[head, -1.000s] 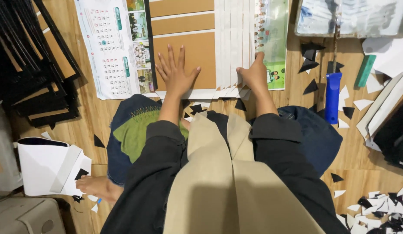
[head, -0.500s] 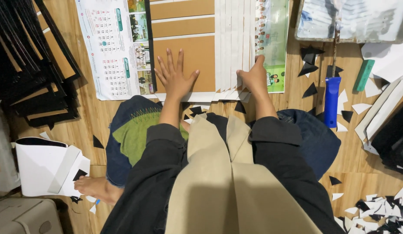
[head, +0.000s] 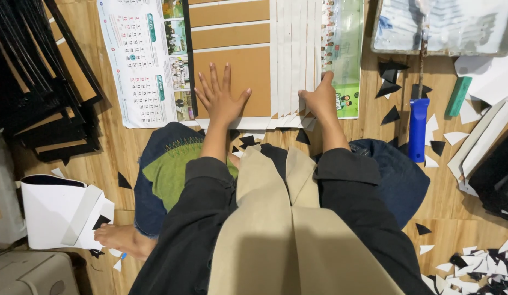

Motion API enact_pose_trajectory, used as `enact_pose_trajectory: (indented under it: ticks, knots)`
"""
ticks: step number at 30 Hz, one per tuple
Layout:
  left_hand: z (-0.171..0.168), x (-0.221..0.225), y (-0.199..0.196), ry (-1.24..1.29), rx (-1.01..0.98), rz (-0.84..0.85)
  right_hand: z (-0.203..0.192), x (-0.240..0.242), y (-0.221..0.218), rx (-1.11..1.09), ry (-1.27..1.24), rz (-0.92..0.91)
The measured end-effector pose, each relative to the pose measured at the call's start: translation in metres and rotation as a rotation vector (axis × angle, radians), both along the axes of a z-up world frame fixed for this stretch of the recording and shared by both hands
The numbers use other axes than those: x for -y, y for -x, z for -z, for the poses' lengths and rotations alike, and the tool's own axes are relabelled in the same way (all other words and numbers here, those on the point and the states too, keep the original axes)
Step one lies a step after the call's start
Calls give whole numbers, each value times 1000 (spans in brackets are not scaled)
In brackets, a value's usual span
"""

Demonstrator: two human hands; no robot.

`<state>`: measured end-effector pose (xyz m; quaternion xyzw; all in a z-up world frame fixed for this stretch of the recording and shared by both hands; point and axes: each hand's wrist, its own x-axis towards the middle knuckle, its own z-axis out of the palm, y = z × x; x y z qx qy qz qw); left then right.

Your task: The person arranges cardboard strips on the floor and applies glue to them using a small paint roller.

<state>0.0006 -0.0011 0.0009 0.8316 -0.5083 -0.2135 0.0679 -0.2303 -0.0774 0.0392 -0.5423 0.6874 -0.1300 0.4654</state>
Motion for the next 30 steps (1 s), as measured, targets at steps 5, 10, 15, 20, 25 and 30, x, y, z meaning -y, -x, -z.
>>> enact_pose_trajectory:
  ticks: [5, 10, 15, 20, 25, 30]
  knots:
    - [-1, 0, 1, 4, 10, -5, -2, -1, -1, 6, -1, 0]
    - [3, 1, 18, 113, -5, 23, 3, 0, 0, -2, -7, -10]
    - [20, 6, 23, 75, -61, 99, -6, 0, -1, -41, -19, -28]
    - [7, 10, 19, -48, -148, 156, -13, -4, -2, -235, 230, -100]
    - [10, 17, 13, -168, -178, 195, -34, -33, -28, -220, 200, -403]
    - [14, 16, 11, -203, -215, 199, -11, -54, -37, -261, -10, -655]
